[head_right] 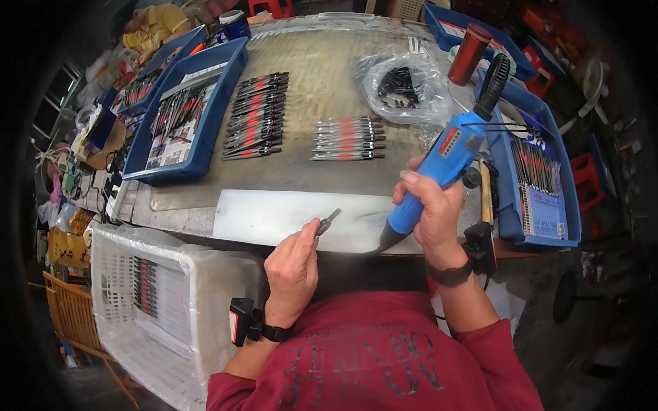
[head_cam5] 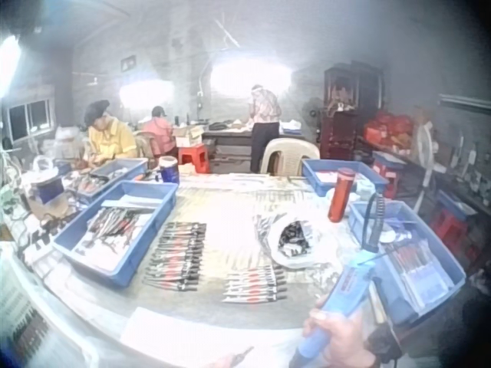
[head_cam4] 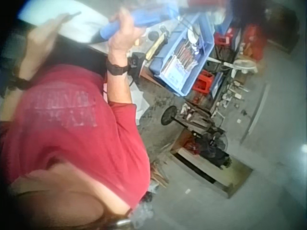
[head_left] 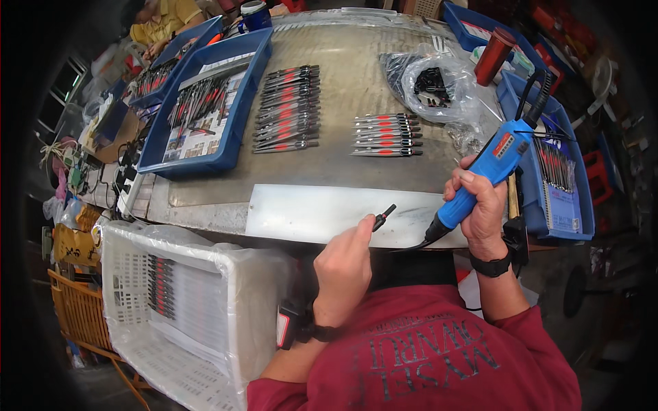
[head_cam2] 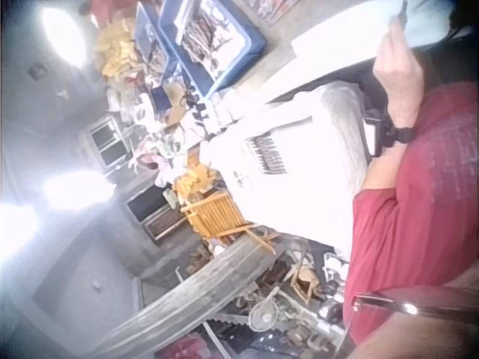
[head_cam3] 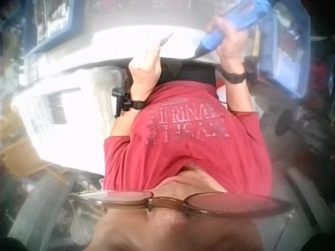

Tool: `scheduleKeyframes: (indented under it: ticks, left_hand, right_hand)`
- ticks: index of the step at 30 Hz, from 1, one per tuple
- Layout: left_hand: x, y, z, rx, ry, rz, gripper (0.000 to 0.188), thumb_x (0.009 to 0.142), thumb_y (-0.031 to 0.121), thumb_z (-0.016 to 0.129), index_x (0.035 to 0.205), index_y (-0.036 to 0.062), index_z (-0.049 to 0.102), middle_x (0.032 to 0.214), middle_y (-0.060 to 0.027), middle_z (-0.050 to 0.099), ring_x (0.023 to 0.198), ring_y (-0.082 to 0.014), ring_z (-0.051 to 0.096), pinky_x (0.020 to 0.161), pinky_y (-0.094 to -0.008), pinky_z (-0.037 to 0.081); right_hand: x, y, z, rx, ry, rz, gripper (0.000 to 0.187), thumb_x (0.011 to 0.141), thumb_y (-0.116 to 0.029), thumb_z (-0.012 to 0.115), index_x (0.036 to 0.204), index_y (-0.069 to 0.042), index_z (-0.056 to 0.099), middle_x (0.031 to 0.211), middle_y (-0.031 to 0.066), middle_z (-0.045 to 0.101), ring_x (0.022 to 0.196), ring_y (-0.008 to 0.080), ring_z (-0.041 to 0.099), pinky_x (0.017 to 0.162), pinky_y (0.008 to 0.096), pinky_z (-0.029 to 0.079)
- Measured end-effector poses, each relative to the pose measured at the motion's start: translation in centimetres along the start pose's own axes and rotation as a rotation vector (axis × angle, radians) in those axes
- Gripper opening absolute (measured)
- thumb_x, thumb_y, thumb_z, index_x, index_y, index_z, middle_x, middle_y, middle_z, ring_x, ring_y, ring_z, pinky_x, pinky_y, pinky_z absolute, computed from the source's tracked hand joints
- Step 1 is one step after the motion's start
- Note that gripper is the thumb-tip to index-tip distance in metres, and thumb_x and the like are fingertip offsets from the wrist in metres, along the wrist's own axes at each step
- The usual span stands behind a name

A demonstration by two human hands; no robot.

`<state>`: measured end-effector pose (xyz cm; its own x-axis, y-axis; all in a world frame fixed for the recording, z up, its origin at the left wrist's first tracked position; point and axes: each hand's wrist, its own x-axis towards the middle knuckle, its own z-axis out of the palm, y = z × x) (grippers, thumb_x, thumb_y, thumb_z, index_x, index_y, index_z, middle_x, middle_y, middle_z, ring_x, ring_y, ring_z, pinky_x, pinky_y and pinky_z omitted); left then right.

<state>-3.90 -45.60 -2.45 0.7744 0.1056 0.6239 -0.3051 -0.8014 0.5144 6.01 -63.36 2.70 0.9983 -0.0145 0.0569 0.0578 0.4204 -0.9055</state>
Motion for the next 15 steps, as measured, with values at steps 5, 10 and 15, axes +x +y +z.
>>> scheduleKeyframes:
  ticks: [5, 10, 15]
  left_hand:
    - [-0.20, 0.11, -0.28, 0.054, 0.013, 0.041, 0.034, 0.072, -0.007, 0.060, 0.105, 0.0003, 0.059, 0.080, -0.0110, 0.062, 0.059, -0.0234, 0.056, 0.054, -0.0304, 0.046]
    - [0.05, 0.34, -0.45, 0.079, 0.022, 0.078, 0.032, 0.071, -0.008, 0.063, 0.102, -0.0014, 0.060, 0.080, -0.0111, 0.063, 0.059, -0.0223, 0.056, 0.053, -0.0294, 0.046]
    - [0.20, 0.51, -0.55, 0.074, 0.036, 0.099, 0.031, 0.069, -0.010, 0.063, 0.099, -0.0024, 0.060, 0.081, -0.0111, 0.063, 0.059, -0.0219, 0.055, 0.052, -0.0294, 0.045]
  right_hand:
    - [-0.02, 0.12, -0.02, -0.003, 0.011, -0.007, 0.027, 0.072, -0.008, 0.061, 0.093, 0.005, 0.049, 0.067, 0.0100, 0.052, 0.052, 0.0204, 0.054, 0.051, 0.0301, 0.045]
    - [-0.07, 0.16, -0.11, -0.005, -0.002, -0.018, 0.027, 0.072, -0.008, 0.061, 0.092, 0.005, 0.049, 0.067, 0.0100, 0.052, 0.052, 0.0202, 0.053, 0.052, 0.0301, 0.045]
    - [-0.08, 0.18, -0.12, 0.001, -0.009, -0.026, 0.027, 0.072, -0.008, 0.061, 0.092, 0.005, 0.049, 0.067, 0.0101, 0.052, 0.052, 0.0202, 0.054, 0.053, 0.0301, 0.045]
